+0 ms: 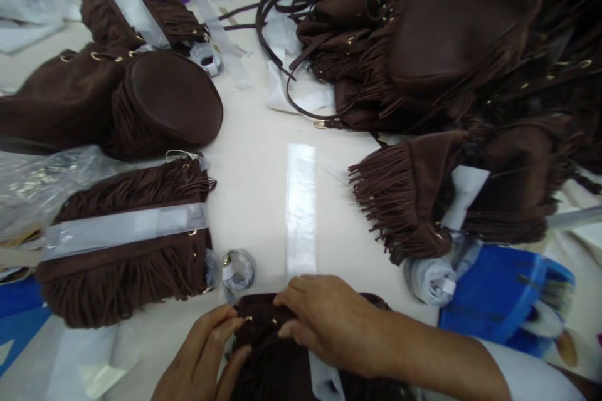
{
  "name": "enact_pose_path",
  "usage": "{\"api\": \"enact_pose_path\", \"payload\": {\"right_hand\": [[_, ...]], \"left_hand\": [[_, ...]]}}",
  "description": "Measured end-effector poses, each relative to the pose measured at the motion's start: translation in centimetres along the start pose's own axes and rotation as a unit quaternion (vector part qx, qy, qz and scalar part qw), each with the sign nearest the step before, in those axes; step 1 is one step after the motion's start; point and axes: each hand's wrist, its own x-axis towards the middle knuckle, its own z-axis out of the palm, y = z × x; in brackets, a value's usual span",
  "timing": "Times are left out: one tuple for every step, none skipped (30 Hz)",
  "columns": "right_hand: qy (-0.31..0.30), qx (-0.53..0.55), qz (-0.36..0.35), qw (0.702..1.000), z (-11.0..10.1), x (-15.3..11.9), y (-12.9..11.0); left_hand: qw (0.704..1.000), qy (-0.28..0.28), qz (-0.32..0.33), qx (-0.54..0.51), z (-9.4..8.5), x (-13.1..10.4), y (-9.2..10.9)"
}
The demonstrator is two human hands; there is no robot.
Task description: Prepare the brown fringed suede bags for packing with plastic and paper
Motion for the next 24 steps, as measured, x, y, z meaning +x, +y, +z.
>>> {"api": "enact_pose_path", "payload": {"right_hand": [[-0.033, -0.010, -0.005, 0.999, 0.2, 0.8, -0.2], [-0.058, -0.015, -0.009, 0.998, 0.4, 1.4, -0.3], [-0.074, -0.012, -0.019, 0.997, 0.6, 1.7, -0.3], [-0.080, -0.001, -0.036, 0.996, 0.7, 1.8, -0.3], [-0.078, 0.020, -0.060, 0.995, 0.7, 1.7, -0.2], [-0.074, 0.049, -0.085, 0.992, 0.6, 1.6, 0.0], [-0.077, 0.084, -0.105, 0.988, 0.5, 1.4, 0.2], [-0.088, 0.120, -0.112, 0.983, 0.2, 1.4, 0.5], [-0.099, 0.151, -0.106, 0.978, 0.1, 1.4, 0.8], [-0.109, 0.169, -0.093, 0.975, 0.0, 1.7, 1.0], [-0.117, 0.169, -0.081, 0.975, -0.1, 2.1, 1.3], [-0.122, 0.148, -0.070, 0.979, 0.1, 2.7, 1.4], [-0.122, 0.115, -0.066, 0.984, 0.3, 3.4, 1.4], [-0.119, 0.077, -0.069, 0.987, 0.7, 4.2, 1.3], [-0.119, 0.043, -0.079, 0.989, 1.2, 5.0, 1.2], [-0.121, 0.016, -0.091, 0.988, 1.7, 5.8, 1.1], [-0.122, -0.004, -0.100, 0.987, 2.2, 6.5, 0.9], [-0.122, -0.022, -0.110, 0.986, 2.7, 7.1, 0.8], [-0.120, -0.038, -0.116, 0.985, 3.2, 7.5, 0.7], [-0.116, -0.053, -0.118, 0.985, 3.5, 7.8, 0.7], [-0.111, -0.062, -0.120, 0.985, 3.7, 8.0, 0.7], [-0.106, -0.067, -0.119, 0.985, 3.9, 8.1, 0.8], [-0.100, -0.069, -0.120, 0.985, 3.9, 8.1, 0.9], [-0.096, -0.069, -0.123, 0.985, 4.0, 8.1, 1.0]], "left_hand": [[1.000, -0.006, -0.001, -0.003, 0.3, 0.1, 0.2], [1.000, -0.018, 0.004, -0.005, 0.5, 0.2, 0.3], [0.999, -0.029, 0.012, -0.009, 0.8, 0.3, 0.3], [0.999, -0.041, 0.028, -0.014, 1.0, 0.3, 0.3], [0.997, -0.048, 0.048, -0.021, 1.2, 0.3, 0.2], [0.996, -0.050, 0.067, -0.029, 1.4, 0.2, 0.1], [0.995, -0.049, 0.080, -0.039, 1.5, 0.1, 0.0], [0.994, -0.047, 0.086, -0.049, 1.5, 0.1, -0.2], [0.993, -0.047, 0.087, -0.060, 1.4, 0.0, -0.3], [0.993, -0.052, 0.078, -0.072, 1.2, 0.1, -0.4], [0.992, -0.056, 0.069, -0.085, 1.0, 0.2, -0.5], [0.991, -0.062, 0.065, -0.100, 0.8, 0.4, -0.5], [0.988, -0.073, 0.065, -0.116, 0.7, 0.7, -0.5], [0.986, -0.077, 0.067, -0.131, 0.6, 0.9, -0.5], [0.984, -0.077, 0.069, -0.144, 0.7, 1.0, -0.5], [0.982, -0.076, 0.068, -0.157, 0.9, 1.1, -0.6], [0.981, -0.078, 0.064, -0.168, 1.2, 1.1, -0.7], [0.979, -0.081, 0.056, -0.176, 1.5, 0.9, -0.8], [0.979, -0.087, 0.048, -0.180, 1.8, 0.8, -0.9], [0.977, -0.094, 0.043, -0.184, 2.0, 0.6, -1.0], [0.976, -0.104, 0.039, -0.188, 2.1, 0.6, -1.0], [0.974, -0.110, 0.036, -0.192, 1.9, 0.6, -1.1], [0.973, -0.116, 0.033, -0.197, 1.6, 0.7, -1.0], [0.971, -0.126, 0.027, -0.202, 1.2, 1.0, -0.9]]}}
